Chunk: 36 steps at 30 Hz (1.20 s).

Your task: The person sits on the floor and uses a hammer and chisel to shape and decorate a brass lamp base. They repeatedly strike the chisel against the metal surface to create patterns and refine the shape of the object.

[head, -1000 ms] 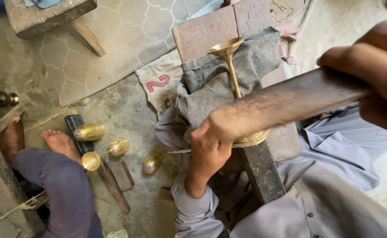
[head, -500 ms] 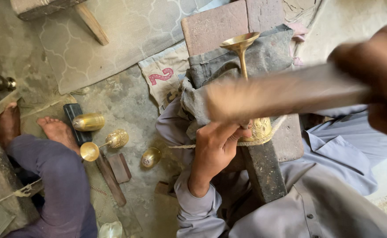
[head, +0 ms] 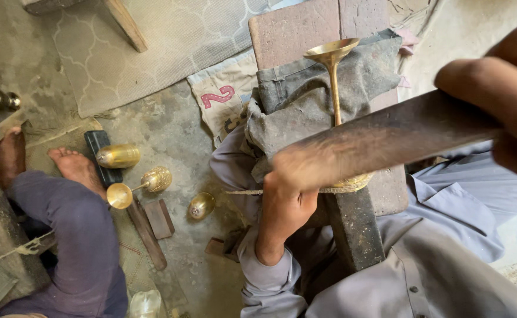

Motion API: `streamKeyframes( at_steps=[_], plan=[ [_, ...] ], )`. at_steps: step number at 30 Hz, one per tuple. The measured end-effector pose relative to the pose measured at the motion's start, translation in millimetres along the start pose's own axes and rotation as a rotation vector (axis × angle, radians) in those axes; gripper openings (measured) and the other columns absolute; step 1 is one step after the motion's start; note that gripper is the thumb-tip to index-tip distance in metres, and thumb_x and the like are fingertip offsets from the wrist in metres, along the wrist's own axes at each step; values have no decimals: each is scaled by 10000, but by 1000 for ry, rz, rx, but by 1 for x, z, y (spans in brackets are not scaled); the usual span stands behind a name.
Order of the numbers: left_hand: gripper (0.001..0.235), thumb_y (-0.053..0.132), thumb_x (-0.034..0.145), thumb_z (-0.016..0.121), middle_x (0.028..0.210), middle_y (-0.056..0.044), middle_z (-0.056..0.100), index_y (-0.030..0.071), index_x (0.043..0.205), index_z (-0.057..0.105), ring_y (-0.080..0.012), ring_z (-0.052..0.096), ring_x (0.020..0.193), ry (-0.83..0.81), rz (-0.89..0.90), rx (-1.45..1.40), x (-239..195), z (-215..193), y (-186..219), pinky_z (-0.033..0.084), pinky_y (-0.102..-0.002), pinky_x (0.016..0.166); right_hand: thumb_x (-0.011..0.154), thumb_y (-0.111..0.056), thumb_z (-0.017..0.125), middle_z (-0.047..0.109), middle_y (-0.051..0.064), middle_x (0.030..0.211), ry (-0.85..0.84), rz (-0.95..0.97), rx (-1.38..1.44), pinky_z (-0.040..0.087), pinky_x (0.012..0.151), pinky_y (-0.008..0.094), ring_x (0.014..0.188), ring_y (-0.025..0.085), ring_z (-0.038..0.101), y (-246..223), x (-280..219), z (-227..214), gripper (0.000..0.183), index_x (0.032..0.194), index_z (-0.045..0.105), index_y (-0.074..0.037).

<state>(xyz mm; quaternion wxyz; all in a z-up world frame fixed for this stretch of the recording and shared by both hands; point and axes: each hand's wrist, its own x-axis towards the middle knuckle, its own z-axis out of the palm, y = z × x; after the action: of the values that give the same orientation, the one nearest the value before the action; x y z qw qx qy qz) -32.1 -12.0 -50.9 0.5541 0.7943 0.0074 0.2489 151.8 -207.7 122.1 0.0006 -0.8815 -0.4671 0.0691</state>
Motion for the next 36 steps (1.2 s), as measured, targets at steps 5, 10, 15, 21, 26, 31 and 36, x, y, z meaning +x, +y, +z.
streamKeyframes(
  at_steps=[5, 10, 15, 21, 26, 31, 36],
  plan=[
    [196, 123, 987, 762, 1041, -62, 746, 89, 1156, 670, -224, 789, 919, -29, -169, -49, 0, 2, 2, 612, -364, 826, 492, 108, 652, 669, 179, 1009, -26, -2, -43, 542, 847, 445, 936, 328, 674, -7, 17, -5, 752, 1233, 667, -18],
    [109, 115, 1061, 705, 1032, -48, 741, 70, 1152, 663, -167, 801, 842, -66, -254, -230, 0, 0, 5, 624, -273, 738, 499, 77, 658, 677, 164, 1002, 32, -48, -13, 534, 880, 467, 955, 354, 674, -9, 24, -4, 694, 1185, 665, -28],
    [128, 132, 1016, 716, 986, -65, 702, 47, 1071, 636, -211, 764, 836, 32, -261, -309, 6, 4, 9, 615, -289, 735, 539, 58, 693, 670, 169, 986, 73, -22, 11, 540, 831, 449, 905, 347, 677, -14, 19, -5, 678, 1213, 666, -14],
    [108, 128, 1025, 715, 964, -75, 727, 44, 1030, 648, -207, 749, 886, 45, -141, -144, 1, 4, 5, 584, -288, 754, 536, 21, 790, 669, 129, 935, -56, -34, -147, 550, 725, 387, 798, 258, 681, -4, 22, -2, 657, 1181, 720, -84],
    [77, 116, 1029, 701, 942, -50, 766, 41, 1022, 683, -175, 774, 855, 30, -211, -136, -7, 5, 2, 607, -287, 753, 505, -54, 776, 657, 111, 899, 6, -98, -89, 535, 746, 422, 795, 275, 665, -4, 19, 1, 652, 1152, 699, -87],
    [127, 115, 966, 757, 930, -59, 744, 29, 976, 664, -171, 749, 836, 82, -241, -144, -10, 10, 1, 591, -281, 734, 648, -103, 764, 642, 25, 885, -84, -39, -274, 537, 730, 350, 773, 207, 618, -13, 28, -3, 561, 1191, 668, -205],
    [96, 118, 1054, 686, 994, -48, 760, 27, 1032, 666, -147, 760, 866, 54, -282, -285, -12, 9, 0, 614, -276, 771, 617, -78, 760, 639, 63, 901, -133, -42, -254, 521, 710, 356, 761, 211, 595, -21, 39, -9, 656, 1258, 655, -173]
  ],
)
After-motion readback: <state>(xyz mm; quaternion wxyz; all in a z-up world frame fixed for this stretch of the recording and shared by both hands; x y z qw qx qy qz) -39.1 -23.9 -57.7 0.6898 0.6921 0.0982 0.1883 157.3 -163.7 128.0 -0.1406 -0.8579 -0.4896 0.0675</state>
